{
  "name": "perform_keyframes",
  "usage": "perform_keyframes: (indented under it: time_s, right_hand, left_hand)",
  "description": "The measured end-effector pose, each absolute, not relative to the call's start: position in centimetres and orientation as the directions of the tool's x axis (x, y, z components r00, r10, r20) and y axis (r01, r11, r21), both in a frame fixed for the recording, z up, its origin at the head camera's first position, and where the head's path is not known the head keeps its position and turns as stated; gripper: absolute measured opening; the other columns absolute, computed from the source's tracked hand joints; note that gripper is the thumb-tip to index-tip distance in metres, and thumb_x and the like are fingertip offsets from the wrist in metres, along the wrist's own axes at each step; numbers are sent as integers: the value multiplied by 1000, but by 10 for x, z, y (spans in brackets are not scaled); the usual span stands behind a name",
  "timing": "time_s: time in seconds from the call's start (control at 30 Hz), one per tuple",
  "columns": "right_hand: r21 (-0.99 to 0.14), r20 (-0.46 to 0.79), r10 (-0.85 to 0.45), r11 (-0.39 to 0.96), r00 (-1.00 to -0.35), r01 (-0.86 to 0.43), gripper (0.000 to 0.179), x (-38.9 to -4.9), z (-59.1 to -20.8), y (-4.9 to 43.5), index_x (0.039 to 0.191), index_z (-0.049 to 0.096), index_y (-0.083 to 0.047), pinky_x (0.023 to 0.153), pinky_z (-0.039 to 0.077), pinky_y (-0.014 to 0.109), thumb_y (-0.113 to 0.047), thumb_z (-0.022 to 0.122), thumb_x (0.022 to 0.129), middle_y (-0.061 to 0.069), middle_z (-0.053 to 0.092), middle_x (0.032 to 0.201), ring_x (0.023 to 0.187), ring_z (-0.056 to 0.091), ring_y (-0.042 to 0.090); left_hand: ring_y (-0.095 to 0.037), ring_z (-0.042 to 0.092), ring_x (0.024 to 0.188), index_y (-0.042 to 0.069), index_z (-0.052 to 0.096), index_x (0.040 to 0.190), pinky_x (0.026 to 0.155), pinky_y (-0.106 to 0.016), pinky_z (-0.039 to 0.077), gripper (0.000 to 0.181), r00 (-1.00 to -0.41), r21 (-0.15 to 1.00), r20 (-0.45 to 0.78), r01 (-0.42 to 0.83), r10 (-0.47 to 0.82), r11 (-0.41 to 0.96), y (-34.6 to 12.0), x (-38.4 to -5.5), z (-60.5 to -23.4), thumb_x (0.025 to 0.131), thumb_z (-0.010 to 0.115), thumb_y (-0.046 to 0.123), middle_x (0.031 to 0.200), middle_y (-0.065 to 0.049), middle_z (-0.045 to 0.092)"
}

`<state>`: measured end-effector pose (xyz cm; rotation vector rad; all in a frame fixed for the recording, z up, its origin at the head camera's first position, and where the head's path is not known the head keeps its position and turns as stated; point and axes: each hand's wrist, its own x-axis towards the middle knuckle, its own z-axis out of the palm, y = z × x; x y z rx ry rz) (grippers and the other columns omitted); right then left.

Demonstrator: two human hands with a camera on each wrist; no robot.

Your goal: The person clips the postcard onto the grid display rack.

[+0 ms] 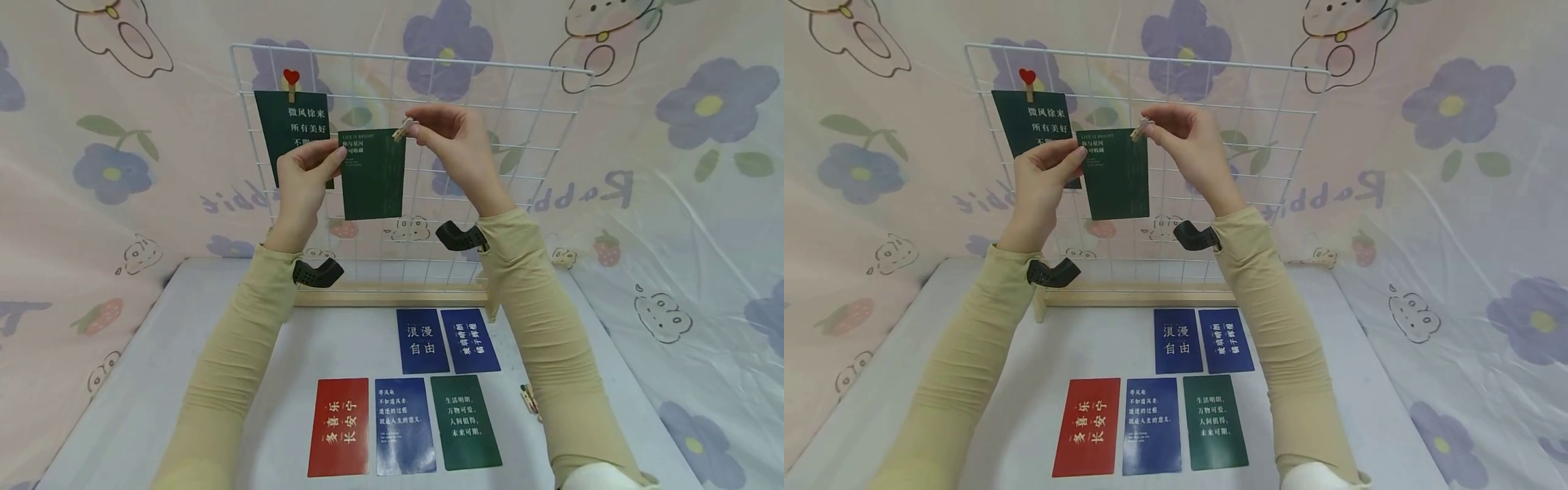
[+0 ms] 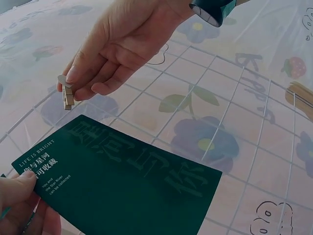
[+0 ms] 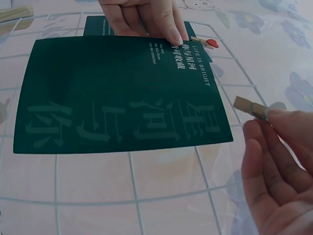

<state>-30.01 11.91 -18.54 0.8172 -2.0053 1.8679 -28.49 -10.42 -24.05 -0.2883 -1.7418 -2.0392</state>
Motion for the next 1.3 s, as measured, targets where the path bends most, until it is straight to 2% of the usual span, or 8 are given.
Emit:
perform_keyframes:
  time_s: [0.27, 0.53, 0.97, 1.3]
  right_hand:
    - [-790, 592, -169, 69, -788, -609, 21, -309, -178, 115, 107, 70, 1, 82, 50, 29, -1, 69, 86, 6, 70, 99, 88, 63, 22]
    - [-776, 621, -140, 23, -771, -630, 20, -317, -172, 111, 106, 69, 5, 77, 49, 27, 3, 68, 86, 8, 69, 97, 84, 62, 19]
    - [-734, 670, -92, 61, -736, -676, 15, -297, -158, 95, 102, 70, 7, 67, 46, 24, 4, 66, 87, 8, 68, 88, 73, 61, 19]
    - [-685, 711, -97, 130, -697, -717, 14, -296, -155, 83, 99, 69, 10, 77, 51, 26, 5, 66, 86, 14, 69, 92, 73, 62, 19]
  left_hand:
    - [-19, 63, 86, 3, 73, 104, 79, -25, 54, 22, -874, 879, 439, 466, -209, -104, -106, -292, -233, 84, 73, 12, 98, -8, 68]
    - [-18, 62, 86, 3, 73, 104, 80, -26, 54, 23, -863, 867, 458, 486, -212, -106, -108, -299, -224, 83, 73, 13, 99, -8, 68]
    - [-17, 63, 85, 3, 74, 103, 78, -25, 54, 23, -860, 857, 459, 494, -223, -146, -108, -304, -218, 82, 74, 11, 98, -8, 68]
    - [-16, 62, 81, -1, 73, 102, 76, -24, 54, 22, -833, 836, 502, 536, -233, -115, -104, -309, -214, 82, 74, 8, 94, -8, 69]
